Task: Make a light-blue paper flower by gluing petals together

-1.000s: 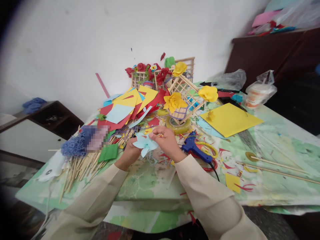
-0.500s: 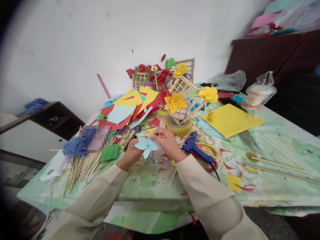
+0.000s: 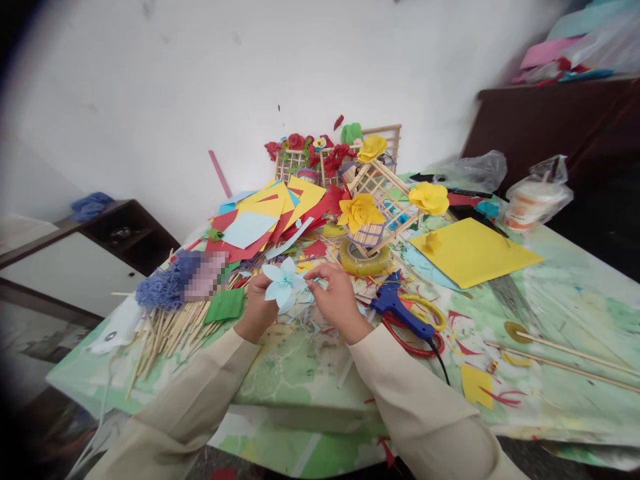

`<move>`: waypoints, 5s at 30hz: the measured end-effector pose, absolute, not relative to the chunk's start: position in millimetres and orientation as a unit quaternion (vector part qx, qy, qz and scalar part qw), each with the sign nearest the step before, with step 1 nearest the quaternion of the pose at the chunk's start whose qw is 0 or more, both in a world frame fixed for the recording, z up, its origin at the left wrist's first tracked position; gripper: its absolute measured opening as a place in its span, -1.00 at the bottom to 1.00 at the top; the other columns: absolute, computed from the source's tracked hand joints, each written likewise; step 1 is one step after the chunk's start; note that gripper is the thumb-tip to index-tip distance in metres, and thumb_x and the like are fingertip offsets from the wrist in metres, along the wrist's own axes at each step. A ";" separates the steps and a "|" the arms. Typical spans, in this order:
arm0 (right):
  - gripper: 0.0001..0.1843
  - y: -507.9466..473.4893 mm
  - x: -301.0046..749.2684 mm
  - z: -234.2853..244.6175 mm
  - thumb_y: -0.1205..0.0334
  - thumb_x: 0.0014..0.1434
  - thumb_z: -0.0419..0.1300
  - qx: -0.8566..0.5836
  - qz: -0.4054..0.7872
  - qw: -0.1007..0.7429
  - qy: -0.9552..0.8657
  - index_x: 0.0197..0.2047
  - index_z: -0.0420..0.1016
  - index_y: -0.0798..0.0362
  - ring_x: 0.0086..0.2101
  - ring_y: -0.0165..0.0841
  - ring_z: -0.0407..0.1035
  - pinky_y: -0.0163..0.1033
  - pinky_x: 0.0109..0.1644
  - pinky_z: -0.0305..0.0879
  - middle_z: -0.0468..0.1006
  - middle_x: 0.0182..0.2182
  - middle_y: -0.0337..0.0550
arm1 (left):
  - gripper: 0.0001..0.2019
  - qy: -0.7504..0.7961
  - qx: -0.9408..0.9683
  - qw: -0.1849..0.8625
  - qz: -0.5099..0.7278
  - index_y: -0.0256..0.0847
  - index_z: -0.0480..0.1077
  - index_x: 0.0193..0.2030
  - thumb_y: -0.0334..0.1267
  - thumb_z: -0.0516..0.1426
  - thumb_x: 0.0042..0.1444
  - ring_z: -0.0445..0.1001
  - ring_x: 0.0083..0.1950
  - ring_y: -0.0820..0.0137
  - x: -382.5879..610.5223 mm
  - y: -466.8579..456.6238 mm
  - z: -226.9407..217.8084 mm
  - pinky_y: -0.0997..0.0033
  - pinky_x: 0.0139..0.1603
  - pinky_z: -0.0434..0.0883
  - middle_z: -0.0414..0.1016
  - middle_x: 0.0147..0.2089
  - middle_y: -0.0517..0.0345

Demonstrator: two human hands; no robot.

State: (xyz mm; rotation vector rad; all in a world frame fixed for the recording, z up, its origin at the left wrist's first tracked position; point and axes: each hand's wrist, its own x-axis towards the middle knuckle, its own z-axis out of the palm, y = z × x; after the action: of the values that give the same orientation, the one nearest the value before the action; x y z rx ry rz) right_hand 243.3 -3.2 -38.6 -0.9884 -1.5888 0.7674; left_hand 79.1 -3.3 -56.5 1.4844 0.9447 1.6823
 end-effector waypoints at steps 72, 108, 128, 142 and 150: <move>-0.81 -15.6 228.7 -55.8 0.39 0.17 0.06 -0.387 0.146 0.382 -0.826 -0.27 0.50 0.07 -0.12 -0.17 0.34 -0.09 -0.06 0.23 0.54 -0.20 0.04 | -0.86 0.340 0.537 0.413 0.653 -0.18 0.54 -0.56 -0.26 0.39 -0.29 0.33 -0.48 0.47 85.8 -11.3 -50.6 0.41 -0.37 0.33 0.45 -0.51 0.18; -0.83 -17.0 258.8 -9.2 0.13 -0.03 0.25 -0.331 0.433 0.522 -0.656 -0.41 0.50 0.06 -0.30 -0.30 0.36 -0.18 -0.15 0.23 0.51 -0.38 -0.17 | -0.74 0.319 0.733 0.319 0.508 -0.27 0.46 -0.52 -0.15 0.19 0.08 0.41 -0.35 0.42 82.6 -9.6 -48.9 0.40 -0.29 0.35 0.49 -0.38 0.09; -0.85 -17.6 259.1 -8.8 0.19 0.00 0.18 -0.357 0.385 0.507 -0.683 -0.50 0.47 0.07 -0.36 -0.33 0.31 -0.19 -0.21 0.21 0.47 -0.46 -0.20 | -0.81 0.324 0.708 0.299 0.552 -0.24 0.45 -0.47 -0.17 0.22 0.04 0.39 -0.39 0.43 85.7 -12.8 -44.5 0.41 -0.31 0.34 0.49 -0.43 0.17; -0.84 -15.2 257.6 -11.3 0.17 0.01 0.21 -0.353 0.387 0.525 -0.671 -0.53 0.48 0.04 -0.36 -0.33 0.33 -0.18 -0.18 0.23 0.50 -0.46 -0.19 | -0.81 0.308 0.694 0.388 0.523 -0.23 0.52 -0.35 -0.13 0.24 0.02 0.40 -0.34 0.41 85.8 -11.0 -55.3 0.35 -0.19 0.37 0.52 -0.33 0.12; -0.79 -14.9 258.2 -10.8 0.11 0.01 0.20 -0.334 0.470 0.506 -0.642 -0.50 0.46 0.08 -0.44 -0.40 0.27 -0.24 -0.29 0.20 0.44 -0.51 -0.23 | -0.81 0.316 0.644 0.484 0.501 -0.25 0.46 -0.41 -0.16 0.27 -0.02 0.28 -0.44 0.50 86.4 -8.5 -66.5 0.44 -0.32 0.33 0.40 -0.45 0.21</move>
State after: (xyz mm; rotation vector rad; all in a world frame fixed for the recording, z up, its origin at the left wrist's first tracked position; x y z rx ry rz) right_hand 258.2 -14.9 -10.8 -0.8047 -1.5491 1.1337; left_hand 86.4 -8.5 -66.5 1.5682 0.7702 1.2194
